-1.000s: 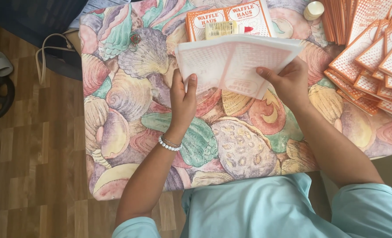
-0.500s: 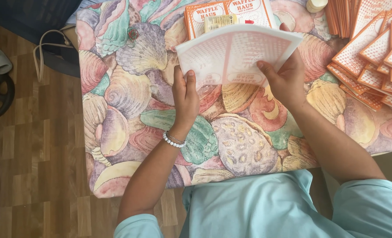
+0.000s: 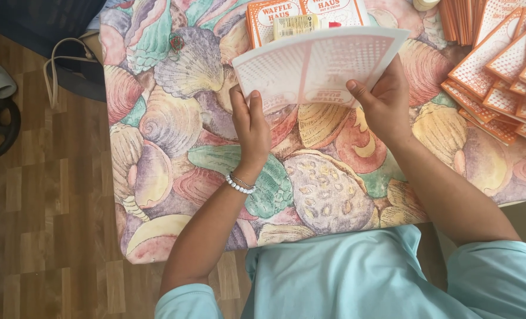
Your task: Folding flat paper bags along pre-scored lines and stacking them on a table.
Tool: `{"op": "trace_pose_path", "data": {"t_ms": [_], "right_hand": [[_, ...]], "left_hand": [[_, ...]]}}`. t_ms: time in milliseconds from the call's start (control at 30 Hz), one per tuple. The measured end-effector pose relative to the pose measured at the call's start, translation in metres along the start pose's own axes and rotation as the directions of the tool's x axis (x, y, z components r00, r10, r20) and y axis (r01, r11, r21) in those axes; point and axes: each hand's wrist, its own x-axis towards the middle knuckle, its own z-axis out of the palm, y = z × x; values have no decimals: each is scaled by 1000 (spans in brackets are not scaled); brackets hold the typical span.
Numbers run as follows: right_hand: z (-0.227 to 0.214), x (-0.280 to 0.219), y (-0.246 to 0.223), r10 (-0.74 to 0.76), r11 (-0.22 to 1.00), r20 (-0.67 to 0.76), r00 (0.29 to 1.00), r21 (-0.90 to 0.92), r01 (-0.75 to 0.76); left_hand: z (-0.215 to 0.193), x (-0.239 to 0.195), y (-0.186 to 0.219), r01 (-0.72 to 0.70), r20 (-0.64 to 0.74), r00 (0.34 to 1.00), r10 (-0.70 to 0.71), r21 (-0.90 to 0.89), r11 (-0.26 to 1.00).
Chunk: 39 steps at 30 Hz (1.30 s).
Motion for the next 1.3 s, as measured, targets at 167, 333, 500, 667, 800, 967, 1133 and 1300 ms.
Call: {"op": "trace_pose_path", "data": {"t_ms": [167,333,500,667,800,967,1133,1300], "right_hand": [[3,-5,6,-16,998,-83,996,-63,11],[5,-11,13,59,996,-104,993,-57,-65],[5,-11,9,55,998,-83,995,-3,-56],[1,-12,23,84,995,-114,990,-42,-89],[1,-11,18,58,989,-118,991,-128,-73],[-2,-12,32,76,996,-104,992,-28,-79],[-3,-9,21,62,986,-79,995,-152,-73],[-6,-11,27,96,972,-90,991,-208,-113]], "left_hand": [[3,-1,-4,-33,-37,999,35,56,998],[6,-2,-1,-30,-19,999,30,9,1000],[6,-2,-4,-34,-54,998,37,42,999],[7,-3,-8,-40,-22,999,41,22,999],[7,-2,-6,-11,-68,998,15,53,999],[6,-1,4,-62,-20,998,63,48,997],[7,0,-12,-7,-64,998,8,19,1000],[7,1,-10,-18,-65,998,22,68,998]]}}
